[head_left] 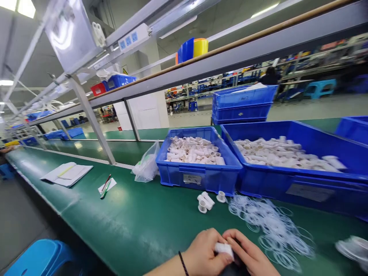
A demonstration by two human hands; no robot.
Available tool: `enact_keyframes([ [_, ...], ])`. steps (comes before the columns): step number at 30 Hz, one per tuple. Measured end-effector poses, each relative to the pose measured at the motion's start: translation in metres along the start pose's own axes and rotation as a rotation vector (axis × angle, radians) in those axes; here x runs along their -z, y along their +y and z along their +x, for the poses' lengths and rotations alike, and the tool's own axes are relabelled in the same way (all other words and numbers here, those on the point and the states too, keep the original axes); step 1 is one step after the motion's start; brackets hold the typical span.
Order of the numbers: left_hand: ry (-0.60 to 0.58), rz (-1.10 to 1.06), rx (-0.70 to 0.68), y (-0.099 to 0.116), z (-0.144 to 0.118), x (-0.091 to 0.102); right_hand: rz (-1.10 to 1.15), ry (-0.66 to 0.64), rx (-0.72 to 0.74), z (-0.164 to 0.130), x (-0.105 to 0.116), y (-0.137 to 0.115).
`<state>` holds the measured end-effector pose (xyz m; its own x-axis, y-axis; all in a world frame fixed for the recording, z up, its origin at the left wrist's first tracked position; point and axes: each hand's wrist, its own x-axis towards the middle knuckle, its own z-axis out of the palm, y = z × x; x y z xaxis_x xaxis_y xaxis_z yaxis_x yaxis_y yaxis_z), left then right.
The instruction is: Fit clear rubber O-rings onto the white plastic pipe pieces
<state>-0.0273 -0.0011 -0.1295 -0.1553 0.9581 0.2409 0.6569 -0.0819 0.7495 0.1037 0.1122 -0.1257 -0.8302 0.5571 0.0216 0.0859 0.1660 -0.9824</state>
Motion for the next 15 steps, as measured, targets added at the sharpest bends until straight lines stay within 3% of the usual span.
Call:
enact_keyframes([
  [4,0.071,-0.163,-0.020,0.009,-0.008,0.001,0.302,0.033,-0.136,-0.008,-0.009,-0.020],
  [7,0.034,-0.185,-0.051,0.011,-0.007,0.001,0.457,0.043,-0.175,-0.006,-0.010,-0.021],
  [15,0.073,-0.184,0.055,0.007,-0.009,-0.001,0.506,0.085,-0.172,-0.006,-0.015,-0.011],
])
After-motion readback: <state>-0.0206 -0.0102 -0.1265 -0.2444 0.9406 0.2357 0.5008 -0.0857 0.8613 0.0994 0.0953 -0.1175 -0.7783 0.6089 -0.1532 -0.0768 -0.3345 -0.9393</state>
